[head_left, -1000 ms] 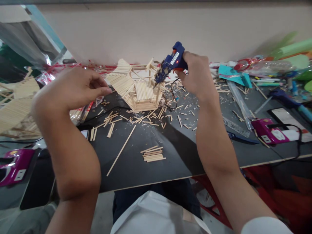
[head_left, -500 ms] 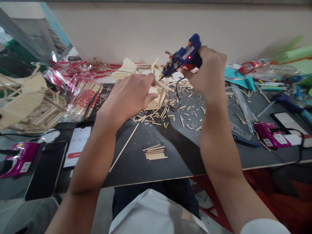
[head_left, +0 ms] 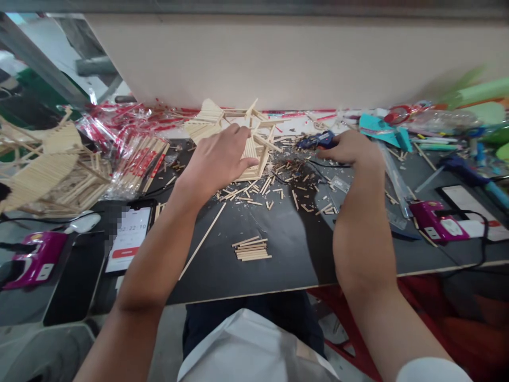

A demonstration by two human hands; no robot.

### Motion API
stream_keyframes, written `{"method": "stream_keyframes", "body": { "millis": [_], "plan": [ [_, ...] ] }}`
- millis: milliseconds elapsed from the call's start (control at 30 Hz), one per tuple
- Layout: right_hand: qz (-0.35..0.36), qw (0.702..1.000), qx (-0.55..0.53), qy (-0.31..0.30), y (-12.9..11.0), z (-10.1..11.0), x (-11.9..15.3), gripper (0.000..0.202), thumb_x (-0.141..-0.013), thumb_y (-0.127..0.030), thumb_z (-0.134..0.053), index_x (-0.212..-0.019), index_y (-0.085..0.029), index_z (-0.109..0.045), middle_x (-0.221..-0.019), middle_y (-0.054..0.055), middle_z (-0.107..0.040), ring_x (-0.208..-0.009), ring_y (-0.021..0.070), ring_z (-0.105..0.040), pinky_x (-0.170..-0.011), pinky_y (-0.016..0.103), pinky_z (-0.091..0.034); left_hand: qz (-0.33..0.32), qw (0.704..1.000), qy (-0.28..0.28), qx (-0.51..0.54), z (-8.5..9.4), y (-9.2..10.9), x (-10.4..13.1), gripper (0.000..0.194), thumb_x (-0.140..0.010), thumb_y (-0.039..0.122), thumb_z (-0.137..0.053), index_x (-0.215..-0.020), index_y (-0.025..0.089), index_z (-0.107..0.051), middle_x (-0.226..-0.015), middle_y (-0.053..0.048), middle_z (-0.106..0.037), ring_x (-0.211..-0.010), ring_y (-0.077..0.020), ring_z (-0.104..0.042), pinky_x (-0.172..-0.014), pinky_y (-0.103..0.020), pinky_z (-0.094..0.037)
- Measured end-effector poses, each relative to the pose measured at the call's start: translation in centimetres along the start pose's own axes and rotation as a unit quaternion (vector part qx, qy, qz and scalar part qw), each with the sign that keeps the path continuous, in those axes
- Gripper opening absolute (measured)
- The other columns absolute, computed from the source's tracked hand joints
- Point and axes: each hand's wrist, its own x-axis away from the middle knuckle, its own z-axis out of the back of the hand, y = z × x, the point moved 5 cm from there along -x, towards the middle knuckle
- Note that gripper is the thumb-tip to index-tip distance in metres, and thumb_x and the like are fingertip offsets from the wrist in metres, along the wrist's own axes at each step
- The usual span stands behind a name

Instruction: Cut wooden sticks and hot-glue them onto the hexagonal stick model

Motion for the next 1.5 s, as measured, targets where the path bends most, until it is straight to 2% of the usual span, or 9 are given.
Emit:
{"method": "stream_keyframes", "body": {
  "millis": [133, 333, 433, 667, 867, 1133, 1300, 1433, 1500],
  "plan": [
    [0.008, 0.995, 0.034, -0.095, 0.2, -2.2, -1.2, 0.034, -0.076, -0.047, -0.077, -0.059, -0.027, -0.055, -0.066, 0.008, -0.064, -0.081, 0.0313, -0.068, -0.074, 0.042, -0.05, 0.001, 1.0, -0.009, -0.013, -0.3, -0.1, -0.2, 0.047, -0.104, 0.046, -0.061, -0.14, 0.016, -0.057, -0.127, -0.014, -0.069, -0.118, -0.0311, -0.066, -0.095, -0.035, -0.049],
    [0.012, 0.999, 0.038, -0.02, 0.5, -0.7, -1.4, 0.037, -0.072, -0.057, -0.079, -0.063, -0.026, -0.061, -0.081, 0.015, -0.073, -0.09, 0.0386, -0.072, -0.08, 0.051, -0.057, -0.019, 0.999, 0.002, -0.027, -0.5, 0.4, -0.5, 0.044, -0.104, 0.047, -0.061, -0.138, 0.019, -0.061, -0.127, -0.012, -0.07, -0.117, -0.0303, -0.067, -0.091, -0.034, -0.052],
    [0.026, 0.999, 0.031, -0.005, 0.1, 1.4, 0.3, 0.029, -0.079, -0.05, -0.076, -0.066, -0.026, -0.066, -0.087, 0.014, -0.075, -0.093, 0.0385, -0.072, -0.085, 0.053, -0.057, -0.019, 0.999, -0.022, -0.038, -0.5, 0.8, -0.5, 0.042, -0.106, 0.045, -0.058, -0.137, 0.018, -0.064, -0.129, -0.014, -0.069, -0.119, -0.0319, -0.067, -0.092, -0.036, -0.052],
    [0.172, 0.984, -0.036, -0.029, -3.3, 4.5, 6.4, 0.017, -0.086, -0.047, -0.073, -0.08, -0.031, -0.077, -0.088, 0.006, -0.078, -0.08, 0.0313, -0.071, -0.077, 0.048, -0.055, -0.021, 0.997, -0.034, -0.071, -0.3, 1.2, -0.4, 0.034, -0.108, 0.04, -0.054, -0.131, 0.021, -0.07, -0.124, -0.012, -0.071, -0.113, -0.0316, -0.069, -0.086, -0.037, -0.052],
    [0.227, 0.973, -0.028, -0.042, -5.2, 4.9, 8.1, 0.012, -0.087, -0.044, -0.076, -0.087, -0.032, -0.079, -0.082, 0.002, -0.076, -0.079, 0.0284, -0.071, -0.076, 0.044, -0.055, -0.044, 0.997, -0.006, -0.07, -0.3, 1.1, -0.6, 0.031, -0.105, 0.036, -0.058, -0.129, 0.019, -0.071, -0.121, -0.012, -0.072, -0.109, -0.0308, -0.07, -0.079, -0.036, -0.051],
    [0.219, 0.975, 0.019, -0.041, -7.5, 4.6, 10.0, 0.02, -0.091, -0.041, -0.073, -0.1, -0.025, -0.08, -0.092, 0.006, -0.077, -0.082, 0.025, -0.071, -0.075, 0.038, -0.052, -0.112, 0.992, 0.04, 0.028, 0.1, 0.1, -0.6, 0.015, -0.097, 0.03, -0.068, -0.108, 0.02, -0.073, -0.105, -0.007, -0.076, -0.098, -0.0244, -0.07, -0.078, -0.032, -0.047],
    [0.331, 0.931, 0.105, -0.107, -13.1, 2.2, 13.5, 0.021, -0.097, -0.03, -0.065, -0.103, -0.015, -0.079, -0.094, 0.011, -0.078, -0.088, 0.0247, -0.074, -0.074, 0.032, -0.05, -0.033, 0.994, 0.077, 0.065, 2.3, -2.5, 0.1, 0.014, -0.094, 0.033, -0.069, -0.096, 0.02, -0.075, -0.091, -0.005, -0.076, -0.084, -0.0226, -0.067, -0.079, -0.034, -0.045],
    [0.397, 0.878, 0.16, -0.212, -17.7, -2.7, 16.3, 0.018, -0.094, -0.015, -0.069, -0.108, -0.01, -0.079, -0.104, 0.018, -0.079, -0.097, 0.0281, -0.077, -0.072, 0.029, -0.053, -0.018, 0.995, 0.084, 0.042, 4.1, -3.9, 1.4, 0.021, -0.095, 0.034, -0.066, -0.091, 0.018, -0.078, -0.079, -0.005, -0.074, -0.076, -0.019, -0.064, -0.078, -0.034, -0.045],
    [0.447, 0.851, 0.152, -0.228, -19.4, -5.2, 17.4, 0.022, -0.091, -0.008, -0.068, -0.11, -0.009, -0.079, -0.111, 0.019, -0.079, -0.101, 0.0274, -0.077, -0.073, 0.028, -0.055, -0.02, 0.994, 0.098, 0.031, 4.9, -4.5, 1.9, 0.022, -0.095, 0.029, -0.063, -0.09, 0.016, -0.079, -0.078, -0.004, -0.074, -0.076, -0.0163, -0.063, -0.082, -0.033, -0.046]
  ]
}}
